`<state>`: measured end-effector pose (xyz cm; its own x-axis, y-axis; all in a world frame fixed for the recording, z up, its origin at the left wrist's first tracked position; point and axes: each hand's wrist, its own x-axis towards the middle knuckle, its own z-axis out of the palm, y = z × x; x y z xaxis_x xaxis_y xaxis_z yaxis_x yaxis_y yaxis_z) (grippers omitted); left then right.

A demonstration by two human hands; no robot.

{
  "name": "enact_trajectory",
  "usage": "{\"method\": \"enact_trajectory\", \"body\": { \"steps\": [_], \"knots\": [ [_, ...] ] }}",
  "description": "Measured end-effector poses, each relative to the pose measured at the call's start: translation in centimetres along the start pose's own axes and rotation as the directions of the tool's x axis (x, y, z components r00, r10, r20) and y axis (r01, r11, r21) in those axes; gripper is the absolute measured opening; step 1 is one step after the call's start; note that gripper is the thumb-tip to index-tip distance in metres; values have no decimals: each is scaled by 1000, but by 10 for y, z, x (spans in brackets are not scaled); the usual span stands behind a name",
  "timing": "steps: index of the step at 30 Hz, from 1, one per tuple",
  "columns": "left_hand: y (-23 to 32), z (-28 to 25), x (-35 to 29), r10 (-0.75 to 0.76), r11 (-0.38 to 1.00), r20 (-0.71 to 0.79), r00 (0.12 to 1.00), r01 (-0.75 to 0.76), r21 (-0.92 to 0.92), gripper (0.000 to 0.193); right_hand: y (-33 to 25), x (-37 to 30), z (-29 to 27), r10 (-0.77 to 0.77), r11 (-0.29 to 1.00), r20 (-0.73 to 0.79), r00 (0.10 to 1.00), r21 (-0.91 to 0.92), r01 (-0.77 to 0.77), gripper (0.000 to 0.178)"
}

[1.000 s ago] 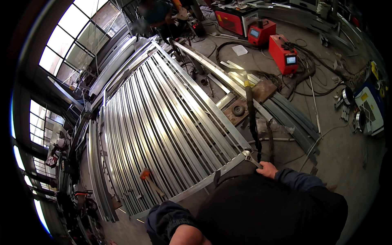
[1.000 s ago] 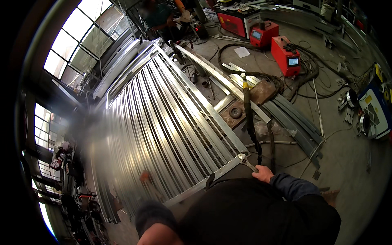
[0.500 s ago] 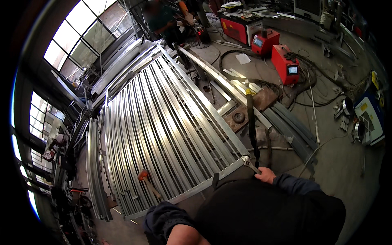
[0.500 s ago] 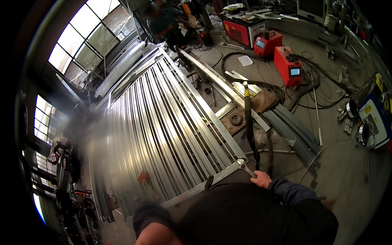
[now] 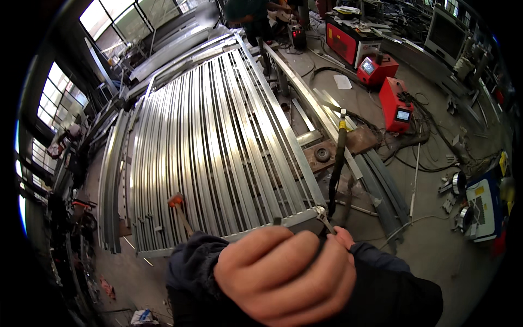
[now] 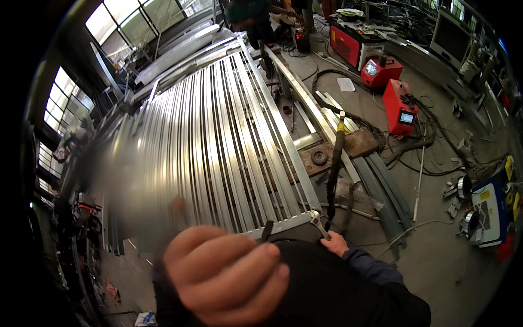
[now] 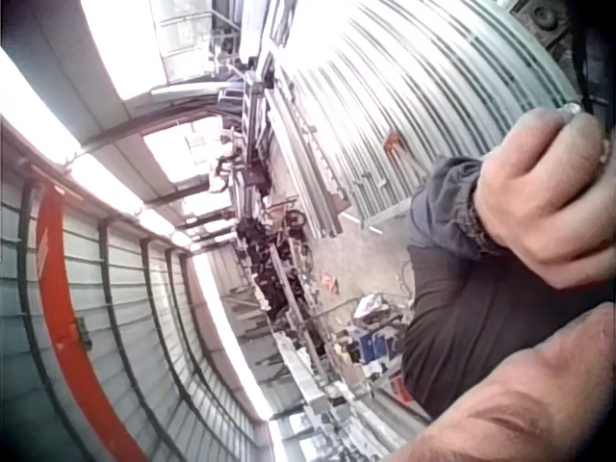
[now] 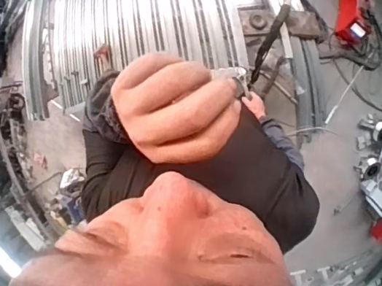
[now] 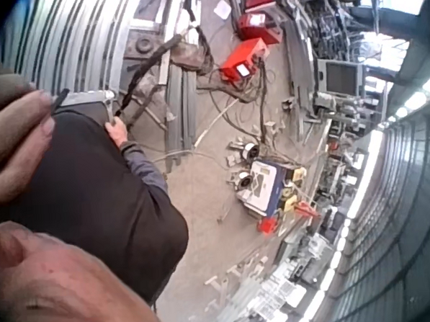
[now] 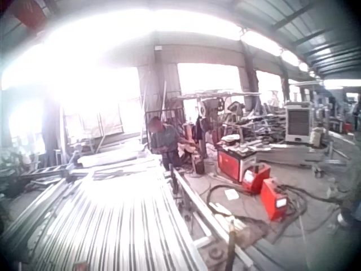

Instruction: The person welds a large metal frame using a handheld welding tool, creating bright sparks along the seams. They then use a rubber mallet to tap and align the frame's bars.

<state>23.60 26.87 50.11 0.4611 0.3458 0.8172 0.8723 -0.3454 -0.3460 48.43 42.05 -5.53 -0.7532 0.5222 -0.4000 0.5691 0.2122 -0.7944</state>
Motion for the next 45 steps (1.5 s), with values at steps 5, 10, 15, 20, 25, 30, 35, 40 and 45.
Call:
{"method": "enact_trajectory", "body": {
  "steps": [5,10,15,20,25,30,35,40,45],
  "knots": [
    [7,13,2,36,969,-123,992,-5,246,27,8,2,0,2,999,-64,998,-42,-5,48],
    [11,-14,-3,20,953,83,996,-44,299,27,8,0,-2,77,995,-38,996,-53,-79,48],
    [32,-38,-3,-112,941,193,975,42,336,24,4,4,6,64,997,-3,998,-43,-65,46],
    [41,-22,-28,-163,936,82,983,128,327,31,2,-6,-7,76,997,-49,996,-3,-76,47],
    [12,-18,-31,-68,991,130,989,82,-103,29,-12,2,-1,44,998,-8,999,-44,-44,48],
    [47,33,-53,-399,251,3,917,113,-961,29,1,11,10,13,990,-43,999,-139,-19,50],
    [45,21,-46,-330,147,188,925,247,-958,30,5,13,2,39,991,-7,999,-131,-40,46],
    [61,31,-56,-346,104,246,905,298,-949,30,-31,17,-20,47,999,-21,999,-14,-47,43],
    [55,48,-60,-397,130,197,897,267,-955,31,-81,62,-57,-218,975,-206,954,-7,221,38]
  ]
}}
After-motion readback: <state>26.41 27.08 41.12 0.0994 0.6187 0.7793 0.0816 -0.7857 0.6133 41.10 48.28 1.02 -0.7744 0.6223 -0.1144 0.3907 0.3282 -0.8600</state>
